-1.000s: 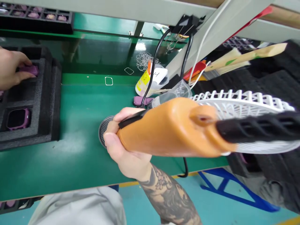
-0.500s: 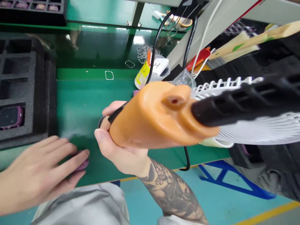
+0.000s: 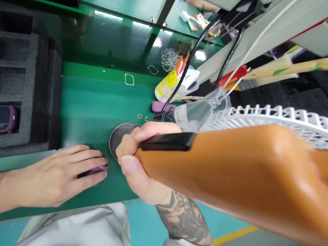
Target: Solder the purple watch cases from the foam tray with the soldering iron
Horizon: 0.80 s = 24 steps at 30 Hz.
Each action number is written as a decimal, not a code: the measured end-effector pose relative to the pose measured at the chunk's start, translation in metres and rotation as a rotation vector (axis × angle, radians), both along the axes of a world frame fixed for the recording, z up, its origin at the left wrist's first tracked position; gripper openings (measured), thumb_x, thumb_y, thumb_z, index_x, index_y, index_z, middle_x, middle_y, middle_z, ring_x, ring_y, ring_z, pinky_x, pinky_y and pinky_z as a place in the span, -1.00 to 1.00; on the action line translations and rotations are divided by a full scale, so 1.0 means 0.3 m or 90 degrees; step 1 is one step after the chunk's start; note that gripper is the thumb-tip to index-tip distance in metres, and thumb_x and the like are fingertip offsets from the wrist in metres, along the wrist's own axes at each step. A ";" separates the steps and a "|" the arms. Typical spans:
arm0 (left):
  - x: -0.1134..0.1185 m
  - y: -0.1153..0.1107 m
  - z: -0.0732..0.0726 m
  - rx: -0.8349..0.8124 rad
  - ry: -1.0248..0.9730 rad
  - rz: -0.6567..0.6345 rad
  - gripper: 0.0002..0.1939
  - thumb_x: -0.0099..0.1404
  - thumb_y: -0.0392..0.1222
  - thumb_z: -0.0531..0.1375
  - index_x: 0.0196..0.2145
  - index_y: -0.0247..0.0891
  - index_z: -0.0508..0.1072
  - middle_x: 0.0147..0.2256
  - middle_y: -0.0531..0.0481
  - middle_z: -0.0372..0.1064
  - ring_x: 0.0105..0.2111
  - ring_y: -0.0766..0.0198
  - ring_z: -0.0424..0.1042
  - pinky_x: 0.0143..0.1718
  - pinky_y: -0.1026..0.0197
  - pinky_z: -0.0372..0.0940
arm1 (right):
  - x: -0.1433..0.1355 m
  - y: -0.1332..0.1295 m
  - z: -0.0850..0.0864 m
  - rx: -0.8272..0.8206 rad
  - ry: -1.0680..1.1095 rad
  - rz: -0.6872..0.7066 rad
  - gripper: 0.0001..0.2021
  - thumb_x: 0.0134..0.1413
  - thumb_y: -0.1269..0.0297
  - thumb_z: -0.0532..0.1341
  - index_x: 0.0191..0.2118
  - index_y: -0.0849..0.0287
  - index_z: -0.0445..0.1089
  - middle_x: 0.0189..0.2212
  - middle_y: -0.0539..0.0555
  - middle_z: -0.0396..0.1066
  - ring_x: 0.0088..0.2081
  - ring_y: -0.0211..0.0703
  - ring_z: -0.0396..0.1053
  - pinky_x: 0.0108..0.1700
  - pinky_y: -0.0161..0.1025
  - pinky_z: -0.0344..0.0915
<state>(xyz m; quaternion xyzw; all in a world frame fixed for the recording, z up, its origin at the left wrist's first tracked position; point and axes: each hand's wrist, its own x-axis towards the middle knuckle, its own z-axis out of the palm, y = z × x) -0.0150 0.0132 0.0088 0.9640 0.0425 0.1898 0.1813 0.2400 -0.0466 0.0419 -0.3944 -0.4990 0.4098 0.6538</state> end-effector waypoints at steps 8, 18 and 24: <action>0.056 -0.077 -0.035 -0.042 -0.009 0.094 -0.77 0.79 -0.12 0.32 0.14 -0.31 0.73 0.08 -0.23 0.71 0.03 -0.09 0.62 -0.07 -0.12 0.48 | 0.125 -0.087 0.124 -0.165 -0.090 0.034 -0.43 0.15 -0.06 0.76 0.18 -0.43 0.59 -0.46 -0.12 0.33 -0.45 0.00 0.44 -0.34 0.11 0.61; 0.064 -0.078 -0.042 -0.044 -0.025 0.113 -0.80 0.75 -0.28 0.28 0.02 -0.26 0.76 -0.06 -0.15 0.66 -0.11 0.01 0.52 -0.10 -0.07 0.41 | 0.105 -0.138 0.116 -0.197 -0.113 0.107 -0.35 0.17 -0.04 0.78 0.26 -0.48 0.54 -0.41 -0.10 0.44 -0.35 0.06 0.54 -0.25 0.07 0.64; 0.060 -0.082 -0.046 -0.054 -0.033 0.119 -0.78 0.77 -0.28 0.27 -0.04 -0.22 0.75 0.00 -0.15 0.68 -0.08 0.00 0.52 -0.07 -0.08 0.38 | 0.016 -0.164 0.069 -0.101 -0.019 0.074 -0.70 0.61 0.21 0.48 0.24 -0.36 0.55 -0.45 -0.18 0.38 -0.56 -0.19 0.33 -0.34 -0.05 0.62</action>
